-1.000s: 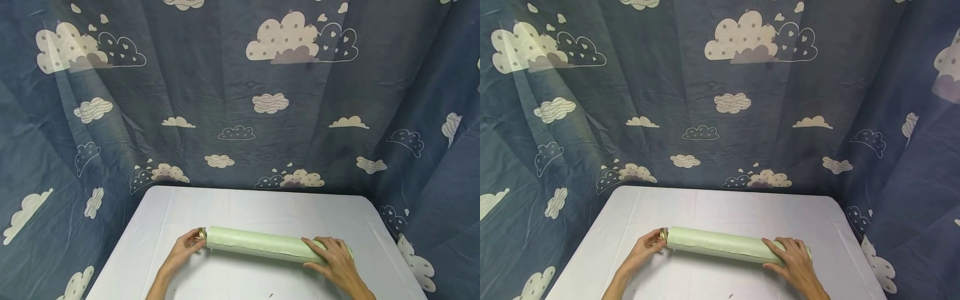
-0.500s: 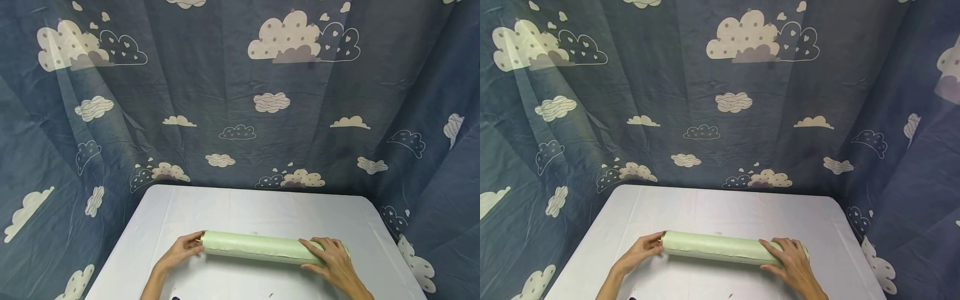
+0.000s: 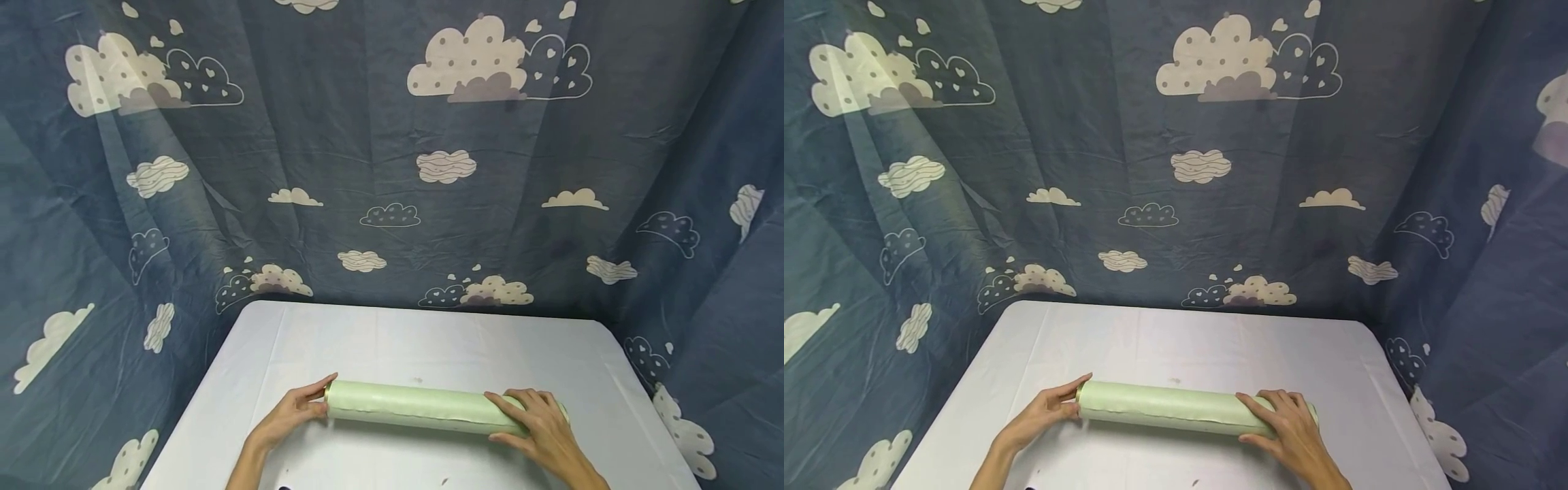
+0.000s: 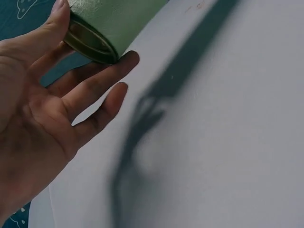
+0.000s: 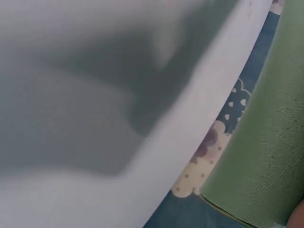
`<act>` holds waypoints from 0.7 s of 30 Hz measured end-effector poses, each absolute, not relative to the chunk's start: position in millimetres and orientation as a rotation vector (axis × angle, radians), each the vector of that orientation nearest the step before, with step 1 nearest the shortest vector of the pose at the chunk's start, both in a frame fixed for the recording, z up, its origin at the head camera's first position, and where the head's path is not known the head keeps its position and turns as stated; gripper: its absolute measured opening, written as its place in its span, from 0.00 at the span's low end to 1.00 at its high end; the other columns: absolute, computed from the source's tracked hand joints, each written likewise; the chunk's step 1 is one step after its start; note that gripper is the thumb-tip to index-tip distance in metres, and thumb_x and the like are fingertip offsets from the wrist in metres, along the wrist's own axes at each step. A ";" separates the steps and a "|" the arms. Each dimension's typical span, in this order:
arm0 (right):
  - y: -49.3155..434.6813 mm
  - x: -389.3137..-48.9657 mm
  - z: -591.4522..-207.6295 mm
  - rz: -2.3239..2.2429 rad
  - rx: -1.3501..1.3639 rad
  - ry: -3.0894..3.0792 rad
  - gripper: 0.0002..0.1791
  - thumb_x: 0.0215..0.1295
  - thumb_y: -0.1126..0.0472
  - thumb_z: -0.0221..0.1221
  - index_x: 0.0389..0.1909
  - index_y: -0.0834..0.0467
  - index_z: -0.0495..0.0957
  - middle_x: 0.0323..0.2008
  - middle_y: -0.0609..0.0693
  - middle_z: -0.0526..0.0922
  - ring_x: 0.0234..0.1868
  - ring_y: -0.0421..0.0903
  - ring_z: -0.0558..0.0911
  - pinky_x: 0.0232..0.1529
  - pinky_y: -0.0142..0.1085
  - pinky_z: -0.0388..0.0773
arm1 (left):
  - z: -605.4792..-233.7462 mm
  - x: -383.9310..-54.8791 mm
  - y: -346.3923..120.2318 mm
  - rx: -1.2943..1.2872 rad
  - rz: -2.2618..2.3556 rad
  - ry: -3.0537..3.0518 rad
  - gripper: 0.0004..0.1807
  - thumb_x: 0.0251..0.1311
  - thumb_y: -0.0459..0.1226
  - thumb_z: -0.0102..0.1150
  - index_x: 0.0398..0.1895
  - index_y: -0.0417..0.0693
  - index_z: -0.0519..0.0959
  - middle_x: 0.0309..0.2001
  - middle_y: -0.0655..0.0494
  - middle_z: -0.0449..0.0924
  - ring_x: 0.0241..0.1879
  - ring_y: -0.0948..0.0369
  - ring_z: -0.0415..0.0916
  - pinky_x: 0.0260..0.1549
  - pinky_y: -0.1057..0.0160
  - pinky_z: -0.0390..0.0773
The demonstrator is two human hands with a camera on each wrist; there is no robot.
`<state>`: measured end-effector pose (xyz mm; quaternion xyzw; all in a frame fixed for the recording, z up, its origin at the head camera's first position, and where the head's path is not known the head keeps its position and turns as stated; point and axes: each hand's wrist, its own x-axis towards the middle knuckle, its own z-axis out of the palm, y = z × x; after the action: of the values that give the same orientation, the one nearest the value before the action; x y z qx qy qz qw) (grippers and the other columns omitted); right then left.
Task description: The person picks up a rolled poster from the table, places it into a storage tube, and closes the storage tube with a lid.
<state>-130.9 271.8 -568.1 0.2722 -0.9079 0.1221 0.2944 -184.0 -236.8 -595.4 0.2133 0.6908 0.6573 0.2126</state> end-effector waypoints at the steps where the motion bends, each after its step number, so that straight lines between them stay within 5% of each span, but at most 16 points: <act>1: 271.2 -131.1 -567.0 0.322 0.737 -2.418 0.40 0.46 0.31 0.72 0.64 0.39 0.81 0.45 0.46 0.86 0.44 0.44 0.82 0.45 0.47 0.75 | -595.5 -183.8 -237.6 0.589 1.816 1.913 0.35 0.74 0.31 0.55 0.80 0.33 0.56 0.80 0.30 0.51 0.67 0.72 0.73 0.60 0.70 0.78; 7: 266.0 -132.1 -560.8 0.323 0.779 -2.431 0.39 0.45 0.32 0.73 0.62 0.38 0.82 0.44 0.43 0.86 0.42 0.42 0.81 0.44 0.45 0.74 | -596.7 -180.1 -243.4 0.590 1.783 1.862 0.34 0.75 0.30 0.53 0.79 0.31 0.55 0.80 0.31 0.48 0.67 0.73 0.73 0.59 0.70 0.79; 12: 261.4 -130.8 -558.7 0.355 0.769 -2.450 0.39 0.43 0.33 0.75 0.61 0.38 0.83 0.44 0.41 0.85 0.42 0.41 0.81 0.44 0.44 0.73 | -591.4 -172.2 -244.3 0.561 1.737 1.951 0.35 0.74 0.33 0.57 0.80 0.35 0.57 0.78 0.33 0.59 0.66 0.68 0.76 0.58 0.65 0.81; 18: 245.8 -134.0 -557.9 0.384 0.773 -2.457 0.41 0.41 0.35 0.77 0.62 0.38 0.82 0.45 0.41 0.86 0.43 0.40 0.81 0.46 0.44 0.74 | -560.5 -157.5 -202.8 0.730 1.090 2.924 0.46 0.43 0.51 0.83 0.69 0.51 0.76 0.62 0.51 0.83 0.60 0.54 0.80 0.61 0.42 0.73; 21: 239.7 -136.0 -556.2 0.380 0.787 -2.449 0.40 0.43 0.34 0.76 0.62 0.39 0.83 0.45 0.41 0.86 0.44 0.40 0.80 0.46 0.45 0.75 | -557.6 -157.6 -178.7 0.986 0.738 3.185 0.48 0.34 0.53 0.85 0.65 0.52 0.79 0.53 0.56 0.86 0.51 0.57 0.82 0.57 0.46 0.75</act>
<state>-136.0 239.7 -556.2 0.2916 -0.9076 0.1407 0.2675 -157.6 -178.7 -557.6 0.2860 0.9240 0.2141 -0.1360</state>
